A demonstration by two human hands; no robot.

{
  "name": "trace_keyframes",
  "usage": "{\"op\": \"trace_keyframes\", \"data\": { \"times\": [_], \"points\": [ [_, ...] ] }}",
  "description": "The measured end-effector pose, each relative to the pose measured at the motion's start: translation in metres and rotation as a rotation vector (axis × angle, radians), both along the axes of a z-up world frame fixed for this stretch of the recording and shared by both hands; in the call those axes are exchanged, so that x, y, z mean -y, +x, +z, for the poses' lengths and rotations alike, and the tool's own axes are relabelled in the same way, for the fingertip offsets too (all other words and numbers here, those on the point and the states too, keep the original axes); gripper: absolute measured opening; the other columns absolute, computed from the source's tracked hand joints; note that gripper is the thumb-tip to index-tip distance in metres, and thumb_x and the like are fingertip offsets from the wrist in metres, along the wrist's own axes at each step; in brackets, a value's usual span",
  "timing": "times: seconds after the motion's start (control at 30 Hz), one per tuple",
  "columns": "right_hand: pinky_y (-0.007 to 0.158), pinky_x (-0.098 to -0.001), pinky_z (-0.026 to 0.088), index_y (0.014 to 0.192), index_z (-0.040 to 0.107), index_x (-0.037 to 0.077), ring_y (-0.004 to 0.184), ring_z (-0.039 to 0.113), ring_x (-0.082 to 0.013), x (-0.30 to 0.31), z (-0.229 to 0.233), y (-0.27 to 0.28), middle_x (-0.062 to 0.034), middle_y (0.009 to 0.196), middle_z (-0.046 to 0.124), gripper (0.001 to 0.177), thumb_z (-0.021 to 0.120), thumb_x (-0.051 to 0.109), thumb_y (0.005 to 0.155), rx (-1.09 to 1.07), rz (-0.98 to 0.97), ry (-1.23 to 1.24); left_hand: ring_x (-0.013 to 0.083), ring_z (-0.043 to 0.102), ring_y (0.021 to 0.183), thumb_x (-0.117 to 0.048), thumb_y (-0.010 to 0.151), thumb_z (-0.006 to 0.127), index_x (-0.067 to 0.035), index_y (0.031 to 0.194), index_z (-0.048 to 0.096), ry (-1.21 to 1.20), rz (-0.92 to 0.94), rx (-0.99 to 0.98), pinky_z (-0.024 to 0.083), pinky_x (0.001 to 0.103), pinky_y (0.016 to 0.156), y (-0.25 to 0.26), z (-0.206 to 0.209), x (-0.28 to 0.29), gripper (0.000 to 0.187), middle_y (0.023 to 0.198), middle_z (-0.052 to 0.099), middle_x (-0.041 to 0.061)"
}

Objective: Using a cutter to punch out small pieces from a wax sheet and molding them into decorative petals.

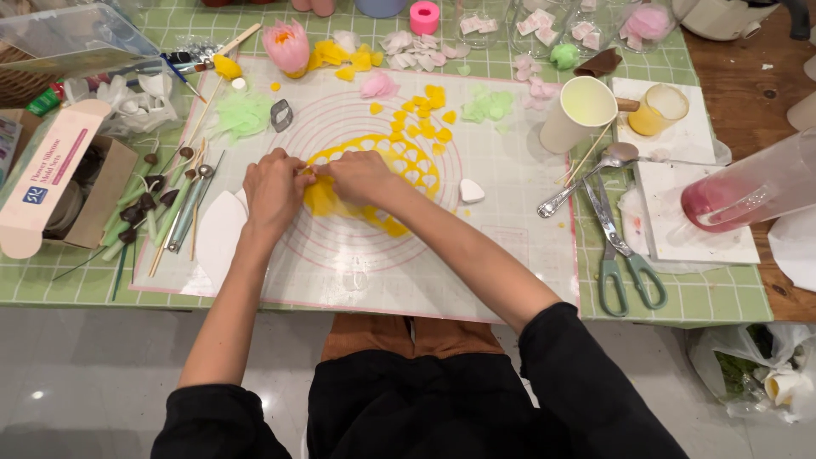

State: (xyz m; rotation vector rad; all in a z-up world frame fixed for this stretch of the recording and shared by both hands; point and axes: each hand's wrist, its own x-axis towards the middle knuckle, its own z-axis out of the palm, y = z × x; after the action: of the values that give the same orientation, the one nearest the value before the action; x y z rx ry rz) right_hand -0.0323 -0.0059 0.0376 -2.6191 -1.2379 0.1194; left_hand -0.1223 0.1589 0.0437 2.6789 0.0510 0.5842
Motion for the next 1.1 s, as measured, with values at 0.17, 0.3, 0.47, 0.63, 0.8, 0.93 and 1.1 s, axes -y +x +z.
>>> {"op": "trace_keyframes", "data": {
  "times": [0.17, 0.3, 0.47, 0.63, 0.8, 0.93, 1.1],
  "points": [
    [0.088, -0.0489, 0.053, 0.142, 0.057, 0.032, 0.107, 0.067, -0.0316, 0.011, 0.012, 0.001, -0.0138, 0.11, 0.072, 0.055, 0.061, 0.02, 0.088, -0.083, 0.005, -0.017, 0.0302, 0.065, 0.093, -0.024, 0.08, 0.084, -0.007, 0.098, 0.08, 0.012, -0.003, 0.02, 0.044, 0.047, 0.081, 0.001, -0.012, 0.001, 0.025, 0.093, 0.069, 0.011],
    [0.086, -0.0485, 0.055, 0.14, 0.06, 0.031, 0.105, 0.069, -0.0306, 0.003, 0.0, 0.007, -0.0121, 0.108, 0.074, 0.05, 0.058, 0.02, 0.092, -0.037, 0.005, -0.024, 0.0313, 0.064, 0.096, -0.017, 0.078, 0.083, -0.007, 0.096, 0.077, 0.033, 0.028, 0.058, 0.044, 0.048, 0.083, 0.006, -0.018, -0.003, 0.022, 0.095, 0.068, 0.011],
    [0.081, -0.048, 0.056, 0.138, 0.063, 0.031, 0.097, 0.07, -0.0309, 0.001, -0.001, 0.004, -0.0115, 0.101, 0.075, 0.048, 0.056, 0.02, 0.091, 0.015, 0.028, -0.031, 0.0336, 0.06, 0.098, -0.007, 0.076, 0.08, -0.005, 0.095, 0.071, -0.064, 0.019, 0.118, 0.044, 0.046, 0.082, -0.003, -0.016, 0.003, 0.021, 0.098, 0.063, 0.012],
    [0.081, -0.0472, 0.056, 0.14, 0.062, 0.031, 0.095, 0.07, -0.0307, 0.002, 0.01, -0.006, -0.0129, 0.097, 0.075, 0.05, 0.055, 0.019, 0.092, 0.028, 0.001, -0.078, 0.0337, 0.058, 0.098, 0.0, 0.072, 0.078, -0.004, 0.095, 0.065, -0.122, 0.001, 0.171, 0.043, 0.045, 0.081, -0.012, -0.003, 0.012, 0.026, 0.099, 0.062, 0.012],
    [0.083, -0.0485, 0.053, 0.142, 0.06, 0.027, 0.098, 0.068, -0.0327, 0.007, 0.013, -0.004, -0.0153, 0.1, 0.073, 0.051, 0.055, 0.019, 0.091, -0.001, 0.002, -0.04, 0.0306, 0.059, 0.098, 0.001, 0.075, 0.077, -0.006, 0.094, 0.063, -0.192, -0.032, 0.19, 0.044, 0.044, 0.085, -0.014, -0.007, 0.003, 0.025, 0.096, 0.067, 0.008],
    [0.085, -0.0488, 0.053, 0.142, 0.06, 0.023, 0.097, 0.067, -0.0347, 0.022, 0.021, -0.01, -0.0173, 0.099, 0.073, 0.052, 0.057, 0.021, 0.09, -0.056, -0.003, 0.031, 0.0299, 0.06, 0.097, 0.001, 0.078, 0.075, -0.005, 0.098, 0.063, -0.269, -0.061, 0.129, 0.047, 0.042, 0.085, -0.011, 0.002, -0.002, 0.024, 0.094, 0.067, 0.008],
    [0.086, -0.0467, 0.053, 0.138, 0.064, 0.021, 0.094, 0.067, -0.0343, 0.037, 0.012, -0.014, -0.016, 0.089, 0.073, 0.049, 0.057, 0.021, 0.09, -0.129, -0.035, 0.143, 0.0339, 0.062, 0.094, 0.001, 0.072, 0.077, -0.002, 0.091, 0.07, -0.193, -0.228, 0.006, 0.05, 0.043, 0.082, 0.012, -0.014, -0.021, 0.02, 0.091, 0.066, 0.013]
  ]
}}
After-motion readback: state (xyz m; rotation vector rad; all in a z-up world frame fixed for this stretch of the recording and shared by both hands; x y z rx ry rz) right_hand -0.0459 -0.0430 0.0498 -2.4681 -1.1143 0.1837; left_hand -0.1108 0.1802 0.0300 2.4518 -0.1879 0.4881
